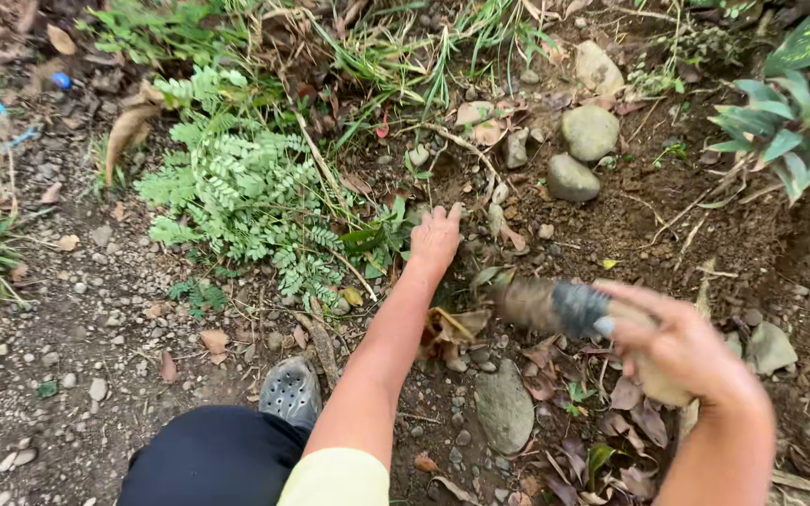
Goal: The person uses a small hand hoe to dig and loosen soil around plants in a garden bed. They repeatedly scrape and turn the earth near rocks and plant bases, clearing debris and preparing the ground.
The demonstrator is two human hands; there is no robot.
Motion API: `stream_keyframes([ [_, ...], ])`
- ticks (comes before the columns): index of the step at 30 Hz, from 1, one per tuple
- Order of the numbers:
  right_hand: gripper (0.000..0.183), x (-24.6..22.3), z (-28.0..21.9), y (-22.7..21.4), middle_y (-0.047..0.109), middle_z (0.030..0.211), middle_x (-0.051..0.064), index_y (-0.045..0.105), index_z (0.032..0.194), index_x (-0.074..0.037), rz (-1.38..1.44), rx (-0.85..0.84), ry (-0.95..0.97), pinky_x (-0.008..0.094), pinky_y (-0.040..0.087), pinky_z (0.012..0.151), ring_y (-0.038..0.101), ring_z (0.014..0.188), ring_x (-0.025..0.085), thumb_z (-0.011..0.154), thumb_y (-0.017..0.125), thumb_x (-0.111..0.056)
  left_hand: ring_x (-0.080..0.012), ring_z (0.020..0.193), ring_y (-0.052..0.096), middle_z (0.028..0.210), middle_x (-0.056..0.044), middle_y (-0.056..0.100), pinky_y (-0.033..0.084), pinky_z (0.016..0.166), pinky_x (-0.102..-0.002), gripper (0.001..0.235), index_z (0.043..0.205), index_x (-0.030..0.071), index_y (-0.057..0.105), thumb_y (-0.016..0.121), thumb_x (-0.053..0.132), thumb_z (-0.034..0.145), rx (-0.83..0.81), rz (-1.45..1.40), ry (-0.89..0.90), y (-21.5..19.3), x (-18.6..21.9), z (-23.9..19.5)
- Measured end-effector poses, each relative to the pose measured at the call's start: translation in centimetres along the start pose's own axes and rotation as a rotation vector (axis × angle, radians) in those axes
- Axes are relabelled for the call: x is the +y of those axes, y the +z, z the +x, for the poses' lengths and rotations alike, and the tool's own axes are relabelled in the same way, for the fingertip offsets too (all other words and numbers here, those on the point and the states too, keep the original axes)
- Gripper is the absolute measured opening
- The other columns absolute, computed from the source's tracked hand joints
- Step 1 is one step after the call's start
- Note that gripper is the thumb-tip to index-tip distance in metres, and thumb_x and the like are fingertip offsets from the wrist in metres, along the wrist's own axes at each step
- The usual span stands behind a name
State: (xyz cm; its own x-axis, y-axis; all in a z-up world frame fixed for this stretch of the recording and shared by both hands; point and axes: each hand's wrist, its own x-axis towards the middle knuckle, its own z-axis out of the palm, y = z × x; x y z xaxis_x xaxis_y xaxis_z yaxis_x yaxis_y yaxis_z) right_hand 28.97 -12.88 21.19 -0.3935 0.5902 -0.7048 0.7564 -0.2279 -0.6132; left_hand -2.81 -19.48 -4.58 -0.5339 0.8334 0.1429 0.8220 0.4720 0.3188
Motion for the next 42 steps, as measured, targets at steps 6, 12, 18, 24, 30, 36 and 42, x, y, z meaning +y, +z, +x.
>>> stream_keyframes([
  [6,0.059,-4.0,4.1,5.0,0.071,0.084,0.010,0.058,0.146,-0.027,0.204,0.276,-0.156,0.034,0.056,0.052,0.064,0.059,0.017,0.090,0.068,-0.009,-0.0405,0.084,0.070,0.101,-0.018,0.067,0.058,0.074,-0.051,0.010,0.081,0.006,0.073,0.064,0.004,0.084,0.001,-0.182,-0.036,2.2,-3.9,0.9],
  [12,0.063,-5.5,8.1,13.3,0.073,0.080,0.016,0.053,0.148,-0.028,0.115,0.170,-0.185,0.031,0.059,0.054,0.067,0.056,0.018,0.090,0.069,-0.008,-0.0404,0.089,0.072,0.097,-0.022,0.072,0.059,0.077,-0.049,0.017,0.089,0.007,0.076,0.063,0.001,0.081,-0.062,-0.130,-0.280,-1.1,-11.6,3.8],
  [18,0.061,-8.3,4.7,8.4,0.068,0.083,0.017,0.059,0.145,-0.024,0.248,0.244,-0.224,0.033,0.056,0.051,0.062,0.057,0.018,0.088,0.068,-0.006,-0.0378,0.097,0.072,0.104,-0.021,0.073,0.060,0.083,-0.047,0.022,0.102,0.006,0.077,0.063,0.003,0.085,-0.213,-0.003,-0.418,-4.0,-16.5,4.8],
  [24,0.056,-10.7,5.6,12.5,0.067,0.074,0.010,0.057,0.145,-0.022,0.136,0.162,-0.188,0.032,0.054,0.052,0.062,0.056,0.017,0.091,0.065,-0.007,-0.0403,0.096,0.069,0.108,-0.019,0.069,0.057,0.078,-0.051,0.038,0.112,0.011,0.075,0.063,-0.001,0.078,0.156,-0.102,-0.140,-3.8,-9.8,3.7],
  [30,0.056,-12.5,2.0,9.8,0.068,0.073,0.011,0.056,0.148,-0.033,-0.105,0.190,-0.051,0.034,0.053,0.054,0.061,0.055,0.018,0.095,0.066,-0.016,-0.0372,0.116,0.067,0.124,-0.019,0.069,0.054,0.097,-0.049,0.032,0.119,0.010,0.073,0.061,0.015,0.090,-0.431,-0.188,-0.480,-2.0,-8.8,3.9],
  [36,0.055,-15.4,3.8,13.4,0.072,0.082,0.003,0.053,0.146,-0.030,-0.282,0.248,-0.009,0.032,0.055,0.058,0.064,0.053,0.016,0.094,0.064,-0.015,-0.0361,0.119,0.065,0.130,-0.018,0.067,0.054,0.098,-0.046,0.034,0.120,0.008,0.073,0.060,0.022,0.092,-0.526,-0.231,-0.553,-0.9,-11.0,3.7],
  [42,0.055,-12.1,7.7,9.9,0.068,0.077,0.015,0.058,0.146,-0.019,0.138,0.163,-0.007,0.036,0.050,0.048,0.059,0.053,0.019,0.092,0.060,-0.006,-0.0323,0.124,0.063,0.136,-0.013,0.064,0.054,0.100,-0.042,0.056,0.127,0.010,0.069,0.050,0.055,0.098,-0.780,-0.110,-0.528,-1.1,-9.2,4.6],
])
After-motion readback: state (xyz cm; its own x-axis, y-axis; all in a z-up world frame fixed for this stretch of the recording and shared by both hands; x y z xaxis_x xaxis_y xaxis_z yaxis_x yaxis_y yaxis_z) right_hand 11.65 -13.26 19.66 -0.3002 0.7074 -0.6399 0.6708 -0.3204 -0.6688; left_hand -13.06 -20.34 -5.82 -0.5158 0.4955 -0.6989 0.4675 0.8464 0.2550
